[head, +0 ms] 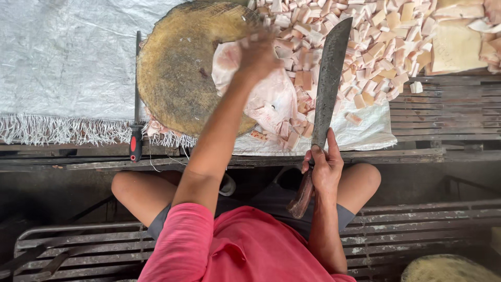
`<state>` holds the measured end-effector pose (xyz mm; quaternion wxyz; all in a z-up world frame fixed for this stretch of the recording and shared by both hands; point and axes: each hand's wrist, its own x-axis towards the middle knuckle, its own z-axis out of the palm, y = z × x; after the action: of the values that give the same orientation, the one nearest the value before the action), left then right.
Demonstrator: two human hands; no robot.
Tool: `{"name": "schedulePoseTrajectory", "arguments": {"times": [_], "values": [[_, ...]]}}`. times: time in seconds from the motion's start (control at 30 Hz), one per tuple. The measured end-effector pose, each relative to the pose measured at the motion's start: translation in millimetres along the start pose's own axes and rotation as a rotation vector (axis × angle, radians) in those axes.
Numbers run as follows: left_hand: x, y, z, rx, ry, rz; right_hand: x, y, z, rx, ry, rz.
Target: The person sits on a metal grate floor and uses a large knife to cut rectangular pieces of pale meat into smaller cubes on a round wooden cutting board. The cut pieces accumulate on a white sack next to the board. The person occasionally picks up larger pieces of meat to continue cutting.
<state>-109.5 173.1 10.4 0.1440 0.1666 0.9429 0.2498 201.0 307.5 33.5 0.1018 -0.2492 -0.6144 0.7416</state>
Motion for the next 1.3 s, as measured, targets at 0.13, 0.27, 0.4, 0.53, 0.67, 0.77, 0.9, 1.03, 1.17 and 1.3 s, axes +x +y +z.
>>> {"name": "schedulePoseTrajectory", "arguments": {"times": [0.13, 0.27, 0.4, 0.53, 0.67, 0.77, 0.9, 1.03, 1.17, 1.3], "values": [[-19.4, -36.1, -31.5, 0.137, 0.037, -0.127, -1.1, 7.0, -4.1, 0.023, -0.003, 0.014], [-13.9, -41.3, -44.4, 0.249, -0.092, -0.201, -3.0, 16.3, 0.2, 0.032, -0.009, 0.042], [-18.1, -61.1, -52.8, 0.204, -0.021, -0.096, -8.5, 18.1, 4.7, -0.027, -0.05, 0.064], [-64.7, -100.5, -68.9, -0.079, 0.005, -0.151, -12.1, 23.4, 8.8, -0.097, -0.152, -0.038], [-154.6, -144.3, -66.6, -0.873, 0.218, -0.349, -18.6, 27.4, 18.5, -0.281, -0.244, -0.141], [-197.6, -147.9, -27.3, -1.285, 0.492, -0.539, -27.7, 29.7, 31.5, -0.671, -0.239, -0.234], [-239.3, -135.5, 11.2, -1.342, 0.56, -0.345, -38.4, 37.7, 41.6, -1.004, -0.311, -0.446], [-251.8, -132.6, 26.6, -1.2, 0.59, -0.088, -44.5, 46.6, 46.6, -1.155, -0.41, -0.655], [-252.3, -136.0, 31.5, -1.262, 0.587, -0.131, -40.8, 38.4, 48.8, -1.147, -0.434, -0.741], [-253.0, -136.0, 29.7, -1.286, 0.57, -0.19, -45.9, -2.3, 43.6, -1.106, -0.369, -0.655]]}}
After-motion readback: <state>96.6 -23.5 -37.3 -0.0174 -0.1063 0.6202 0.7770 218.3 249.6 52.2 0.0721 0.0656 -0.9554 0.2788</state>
